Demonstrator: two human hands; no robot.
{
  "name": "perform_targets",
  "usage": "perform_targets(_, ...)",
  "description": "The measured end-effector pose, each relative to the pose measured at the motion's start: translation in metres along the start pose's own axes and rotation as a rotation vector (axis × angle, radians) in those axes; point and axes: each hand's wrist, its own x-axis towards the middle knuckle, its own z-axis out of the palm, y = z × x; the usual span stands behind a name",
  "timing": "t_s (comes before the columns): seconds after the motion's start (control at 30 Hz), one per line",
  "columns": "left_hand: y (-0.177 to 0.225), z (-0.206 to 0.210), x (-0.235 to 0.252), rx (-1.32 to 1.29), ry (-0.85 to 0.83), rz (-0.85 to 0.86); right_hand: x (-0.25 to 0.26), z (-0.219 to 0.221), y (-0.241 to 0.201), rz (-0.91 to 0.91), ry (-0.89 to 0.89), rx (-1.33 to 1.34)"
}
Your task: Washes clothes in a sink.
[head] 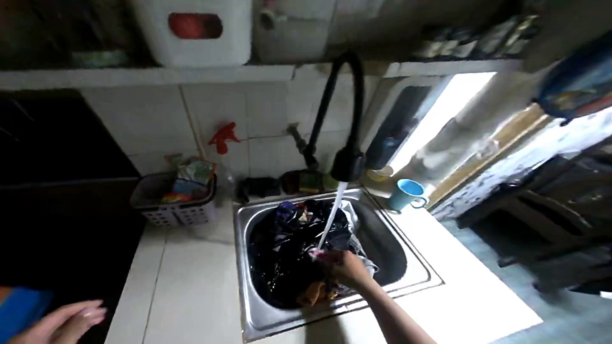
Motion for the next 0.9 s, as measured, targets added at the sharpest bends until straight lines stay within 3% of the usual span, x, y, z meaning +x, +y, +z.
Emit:
perform_targets(0.07, 0.02, 0.035, 0.027, -0.108, -0.048, 0.146, 0.005, -0.021, 0.016, 0.064, 0.052, -0.016)
perform_targets(0.2, 0.118, 0.139, 0.053, -0.311, -0.249, 0.239, 0.044, -0.036, 0.047, 0.152, 0.24, 0.042)
perform_targets(0.37, 0.217, 0.241, 0.081, -0.169, -0.6, 0.199, 0.1, 0.0, 0.06, 0.231, 0.284, 0.777)
perform_targets(0.43, 0.24, 0.265, 0.094, -0.12, -0.632, 0.182, 0.096, 0.002, 0.043, 0.244, 0.22, 0.834)
perform_targets(0.5, 0.257, 0.284, 0.107, -0.147, -0.629, 0.138, 0.085, -0.011, 0.029, 0.133, 0.15, 0.822)
perform_targets(0.6, 0.275, 0.307, 0.129, -0.08, -0.588, 0.076, 0.065, -0.043, 0.03, -0.01, 0.188, 0.793)
perform_targets(0.77, 0.28, 0.342, 0.16, 0.109, -0.465, 0.087, 0.045, -0.062, 0.075, -0.11, 0.336, 0.902)
perform_targets(0.83, 0.283, 0.353, 0.159, 0.111, -0.593, 0.123, 0.037, -0.059, 0.09, -0.248, 0.258, 1.045)
perform_targets(0.9, 0.289, 0.362, 0.159, 0.193, -0.702, 0.171, 0.034, -0.068, 0.093, -0.357, 0.049, 1.052)
